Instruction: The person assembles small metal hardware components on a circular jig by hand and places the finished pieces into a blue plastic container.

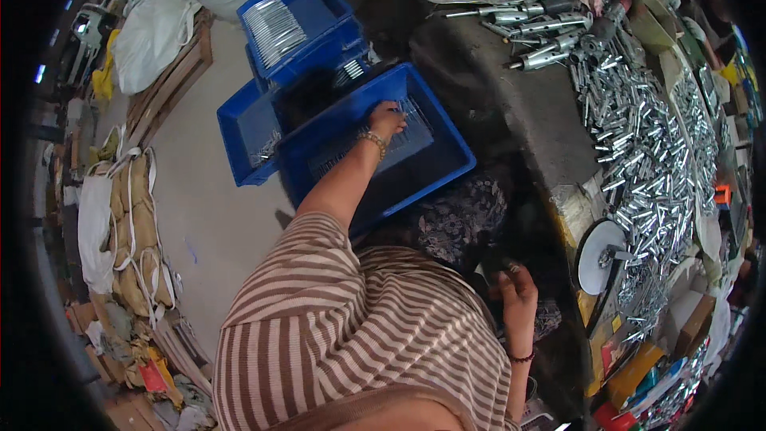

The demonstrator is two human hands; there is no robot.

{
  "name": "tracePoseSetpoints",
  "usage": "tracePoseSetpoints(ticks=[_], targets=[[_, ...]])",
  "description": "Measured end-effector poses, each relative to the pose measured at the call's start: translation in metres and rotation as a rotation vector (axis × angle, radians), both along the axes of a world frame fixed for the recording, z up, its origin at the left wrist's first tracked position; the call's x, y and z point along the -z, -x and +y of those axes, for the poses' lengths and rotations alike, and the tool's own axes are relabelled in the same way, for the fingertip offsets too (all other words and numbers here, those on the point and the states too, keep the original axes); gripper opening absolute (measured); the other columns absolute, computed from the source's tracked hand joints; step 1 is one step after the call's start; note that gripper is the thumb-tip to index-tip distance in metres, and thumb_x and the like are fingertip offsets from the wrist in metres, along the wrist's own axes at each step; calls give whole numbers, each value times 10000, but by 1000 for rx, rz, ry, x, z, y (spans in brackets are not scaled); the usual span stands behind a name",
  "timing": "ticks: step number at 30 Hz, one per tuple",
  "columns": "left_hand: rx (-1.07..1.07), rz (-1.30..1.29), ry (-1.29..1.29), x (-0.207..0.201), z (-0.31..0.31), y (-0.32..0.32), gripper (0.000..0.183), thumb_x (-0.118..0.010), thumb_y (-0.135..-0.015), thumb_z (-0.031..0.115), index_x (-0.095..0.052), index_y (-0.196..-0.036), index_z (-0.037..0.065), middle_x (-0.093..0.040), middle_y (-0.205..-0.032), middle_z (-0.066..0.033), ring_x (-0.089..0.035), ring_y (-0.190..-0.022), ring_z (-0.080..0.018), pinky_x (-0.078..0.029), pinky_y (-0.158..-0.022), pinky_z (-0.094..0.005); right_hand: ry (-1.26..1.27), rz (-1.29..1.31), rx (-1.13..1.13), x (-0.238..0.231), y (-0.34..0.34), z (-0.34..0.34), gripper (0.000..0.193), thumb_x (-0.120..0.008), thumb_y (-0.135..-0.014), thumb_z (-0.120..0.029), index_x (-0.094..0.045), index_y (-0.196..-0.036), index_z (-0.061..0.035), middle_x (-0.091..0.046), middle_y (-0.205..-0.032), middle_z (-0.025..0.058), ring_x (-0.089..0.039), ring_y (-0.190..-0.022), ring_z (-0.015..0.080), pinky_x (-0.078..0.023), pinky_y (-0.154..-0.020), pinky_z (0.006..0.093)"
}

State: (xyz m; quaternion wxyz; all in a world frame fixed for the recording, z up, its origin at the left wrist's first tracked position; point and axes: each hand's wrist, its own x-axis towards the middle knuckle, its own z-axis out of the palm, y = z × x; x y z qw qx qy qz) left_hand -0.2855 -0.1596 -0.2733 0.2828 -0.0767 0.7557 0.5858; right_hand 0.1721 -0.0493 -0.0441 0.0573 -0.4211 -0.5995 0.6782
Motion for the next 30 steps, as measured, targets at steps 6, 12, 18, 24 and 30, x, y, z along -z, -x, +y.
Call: tracePoseSetpoints(ticks=[6,12,18,24,30], targets=[[-71,-82,-20,42,32,31,407,-681,-910,-13,-571,-1295,63,-723,-953,-130,-712,-704,-219,-614,-585,-359,-31,-60,2,8,-9,0,224,-608,-1029,-57,-642,-1240,11,-704,-1028,55,-658,-794,98,-545,-705,257],[-86,-22,38,49,50,29,401,-646,-913,-26,-574,-1301,43,-709,-865,-155,-697,-631,-242,-589,-531,-375,10,-48,74,5,-9,-2,197,-608,-1037,-89,-643,-1206,6,-704,-974,36,-677,-781,113,-554,-701,262],[-94,-38,-44,42,35,27,335,-658,-915,21,-580,-1240,15,-700,-825,-173,-703,-611,-274,-605,-545,-387,5,-40,76,1,-4,-3,216,-600,-1038,-86,-639,-1225,15,-713,-984,50,-670,-812,107,-549,-717,257],[-87,122,-356,-9,23,19,119,-656,-985,169,-686,-1031,64,-719,-838,-142,-684,-623,-210,-545,-513,-322,-6,-45,107,3,-14,2,240,-614,-1032,-88,-637,-1244,20,-715,-981,43,-669,-808,111,-542,-721,263],[-29,622,-383,-185,45,-26,243,-663,-1034,305,-694,-970,72,-625,-771,21,-571,-679,-57,-451,-590,-212,24,21,109,18,-7,-3,221,-657,-1000,-66,-654,-1199,30,-708,-926,77,-644,-778,106,-533,-705,278]])
